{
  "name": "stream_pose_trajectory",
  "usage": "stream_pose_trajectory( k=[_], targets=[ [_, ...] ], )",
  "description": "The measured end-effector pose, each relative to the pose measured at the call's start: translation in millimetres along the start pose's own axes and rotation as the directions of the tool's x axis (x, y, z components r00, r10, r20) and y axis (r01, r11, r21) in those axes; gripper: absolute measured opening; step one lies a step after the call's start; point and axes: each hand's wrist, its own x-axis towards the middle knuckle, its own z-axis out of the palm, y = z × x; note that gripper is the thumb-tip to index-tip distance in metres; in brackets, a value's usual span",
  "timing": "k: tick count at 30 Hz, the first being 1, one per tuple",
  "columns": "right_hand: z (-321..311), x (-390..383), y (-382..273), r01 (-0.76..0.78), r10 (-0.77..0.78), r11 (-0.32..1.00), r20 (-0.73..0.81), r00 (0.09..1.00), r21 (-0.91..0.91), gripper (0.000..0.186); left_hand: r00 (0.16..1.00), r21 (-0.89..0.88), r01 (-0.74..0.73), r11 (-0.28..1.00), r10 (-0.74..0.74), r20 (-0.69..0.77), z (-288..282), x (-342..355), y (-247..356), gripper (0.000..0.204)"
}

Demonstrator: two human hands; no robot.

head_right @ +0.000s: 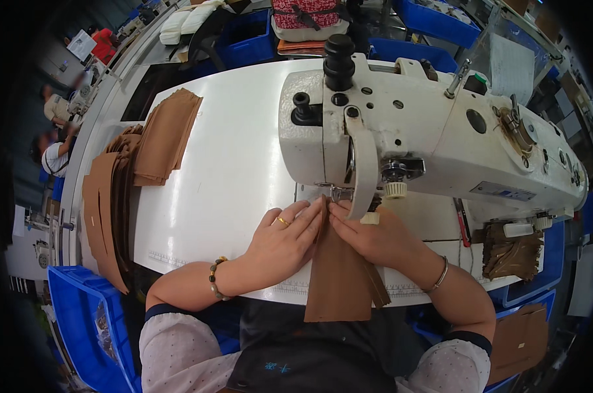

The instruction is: Sewing a zipper into a leather component using a sewing machine.

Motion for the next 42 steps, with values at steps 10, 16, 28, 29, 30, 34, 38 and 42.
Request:
stream_pose_trajectory(
  k=[10,16,28,29,30,34,38,42],
  targets=[
    [-2.6,3.1,-5.2,0.019,-0.03,0.992,-0.087,0.996,-0.123,0.036,0.999,-0.035,0.032,0.999,-0.03,0.04,0.8,-0.1,-0.5,0.062],
    [-1.4,5.3,-11.3,-0.039,0.03,0.988,-0.061,0.998,-0.148,0.037,0.998,-0.058,0.023,0.998,-0.019,0.062,0.1,2.9,-1.8,0.063],
    [13.6,-3.0,6.5,-0.213,0.21,0.977,-0.075,0.975,-0.03,0.039,0.998,-0.094,0.067,0.993,-0.065,0.017,4.2,21.6,-14.7,0.065],
    [15.0,-2.7,7.7,-0.215,0.212,0.976,-0.091,0.973,-0.031,0.038,0.998,-0.101,0.063,0.993,-0.062,0.014,4.2,22.3,-15.6,0.064],
    [15.7,-2.2,8.5,-0.218,0.213,0.976,-0.108,0.971,-0.032,0.038,0.998,-0.101,0.065,0.993,-0.064,0.015,4.5,22.9,-16.2,0.064],
    [11.1,0.4,9.2,-0.223,0.221,0.975,-0.11,0.969,-0.006,0.034,0.997,-0.09,0.068,0.994,-0.07,-0.017,5.8,20.3,-10.6,0.059],
    [-3.4,1.9,-0.4,-0.093,0.092,0.989,-0.017,0.996,-0.118,0.04,0.999,0.037,-0.037,0.999,0.037,-0.002,-3.3,-9.4,17.4,0.047],
    [-23.8,-7.9,-30.2,0.048,-0.045,0.996,0.041,0.998,-0.081,0.038,0.994,-0.031,-0.105,0.994,0.106,0.019,-21.6,-62.4,64.8,0.044]
  ],
)
